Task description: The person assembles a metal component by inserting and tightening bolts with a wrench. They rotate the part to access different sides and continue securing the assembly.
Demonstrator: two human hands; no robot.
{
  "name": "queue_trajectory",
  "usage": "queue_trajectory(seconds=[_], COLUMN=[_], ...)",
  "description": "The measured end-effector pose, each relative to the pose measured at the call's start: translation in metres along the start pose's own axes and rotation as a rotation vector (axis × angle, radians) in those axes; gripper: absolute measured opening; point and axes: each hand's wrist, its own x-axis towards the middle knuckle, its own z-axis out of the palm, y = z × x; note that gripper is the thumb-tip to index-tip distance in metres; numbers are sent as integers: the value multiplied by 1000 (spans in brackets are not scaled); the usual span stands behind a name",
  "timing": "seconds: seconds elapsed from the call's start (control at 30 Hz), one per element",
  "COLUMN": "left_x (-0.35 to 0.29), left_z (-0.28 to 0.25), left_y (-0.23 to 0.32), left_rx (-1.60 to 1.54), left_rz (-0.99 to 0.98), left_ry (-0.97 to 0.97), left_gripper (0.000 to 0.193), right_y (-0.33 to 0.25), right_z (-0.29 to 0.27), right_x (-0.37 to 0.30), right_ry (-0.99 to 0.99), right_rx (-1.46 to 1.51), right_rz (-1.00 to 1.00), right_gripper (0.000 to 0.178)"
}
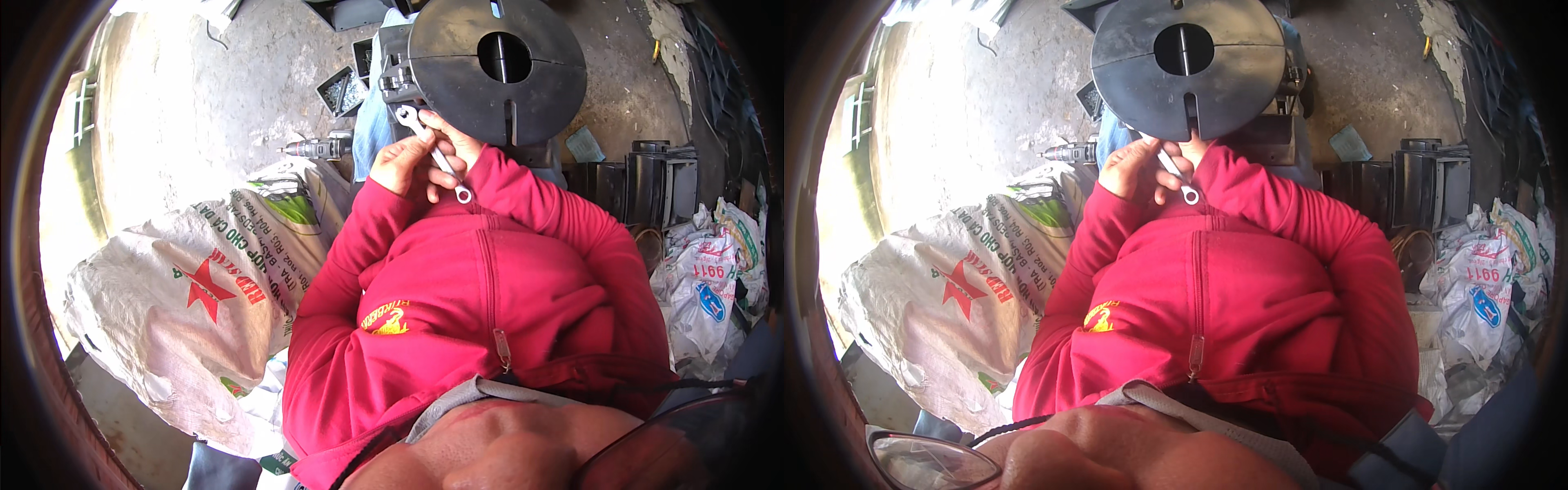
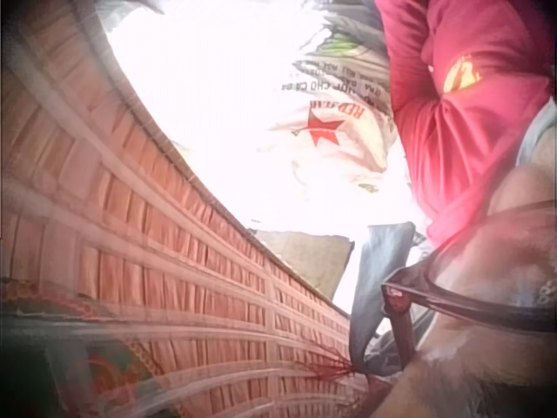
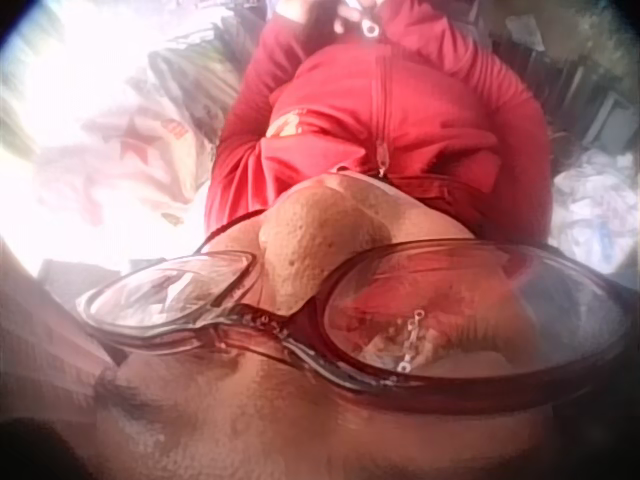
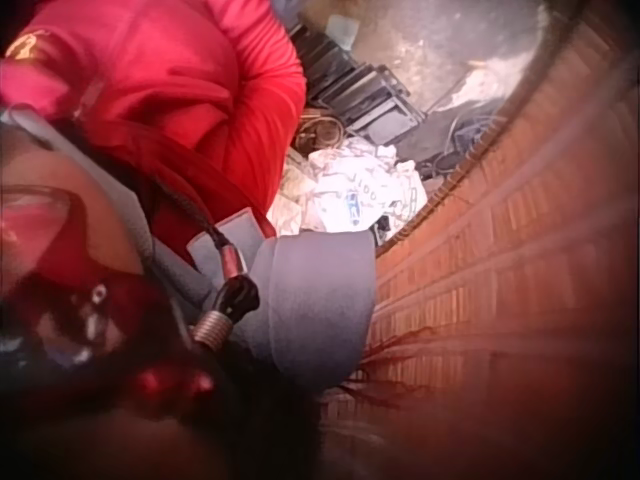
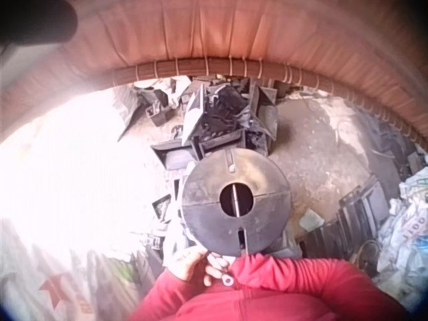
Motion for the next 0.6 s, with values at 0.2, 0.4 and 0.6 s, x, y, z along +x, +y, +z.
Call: queue_trajectory(seconds=[0.2,0.4,0.6], left_x=[5,2,7], left_z=[2,-34,-53], left_y=[5,32,59], left_rx=[15,315,615], left_rz=[43,41,-33], left_ry=[45,39,7], left_gripper=[32,27,28], right_y=[-1,2,5], right_z=[5,3,-9], right_x=[1,14,17], right_ry=[107,63,-36], right_rx=[-15,33,26], right_rz=[-114,-295,-315], right_gripper=[38,30,16])
